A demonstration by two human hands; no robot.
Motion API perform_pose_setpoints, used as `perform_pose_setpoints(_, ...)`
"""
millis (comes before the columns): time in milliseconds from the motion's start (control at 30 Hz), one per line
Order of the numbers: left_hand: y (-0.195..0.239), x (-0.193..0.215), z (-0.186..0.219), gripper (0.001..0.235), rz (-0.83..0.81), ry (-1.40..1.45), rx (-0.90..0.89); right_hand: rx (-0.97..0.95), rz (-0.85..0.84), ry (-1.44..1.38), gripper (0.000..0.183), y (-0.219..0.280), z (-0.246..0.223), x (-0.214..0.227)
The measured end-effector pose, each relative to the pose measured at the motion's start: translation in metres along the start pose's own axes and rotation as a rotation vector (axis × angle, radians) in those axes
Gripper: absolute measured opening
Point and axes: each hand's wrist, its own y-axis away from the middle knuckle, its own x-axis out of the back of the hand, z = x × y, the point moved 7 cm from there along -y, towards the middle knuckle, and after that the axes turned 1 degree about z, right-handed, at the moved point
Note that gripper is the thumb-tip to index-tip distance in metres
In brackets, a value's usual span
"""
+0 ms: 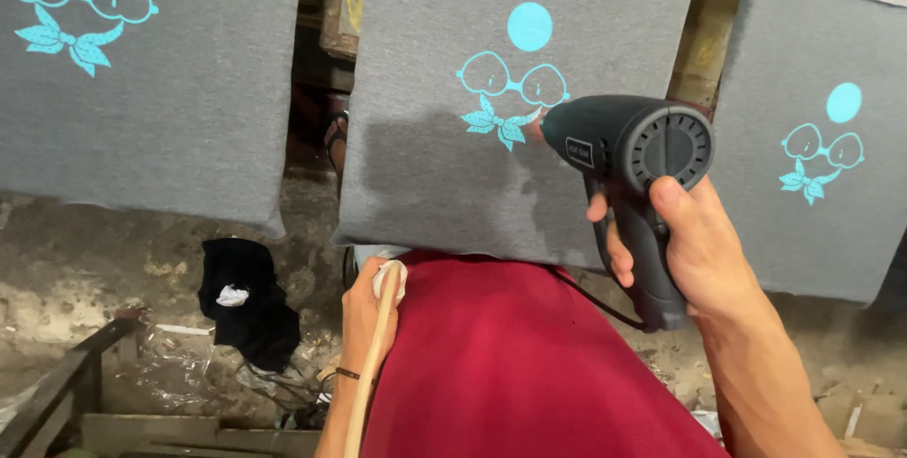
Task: Using a heat gun to dry screen-printed designs on fabric panels.
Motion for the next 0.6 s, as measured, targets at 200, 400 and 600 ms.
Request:
perform_pose_setpoints(200, 0.001, -0.005, 0.002, 0.027, -0.077, 0.075, -0.007, -0.132, -0.214, -0.129, 0.081, 0.003, 0.001, -0.014)
perform_pose_setpoints(400, 0.002, -0.004, 0.011, 0.064, -0.183, 0.118, -0.213, 0.018, -0.061, 0.016, 0.067, -0.009, -0.013, -0.009)
perform_pose_setpoints(600, -0.001, -0.001, 0.018, 0.023, -0.19, -0.07, 0.159, -0.107, -0.187, 0.031, 0.079, -0.012, -0.009, -0.018)
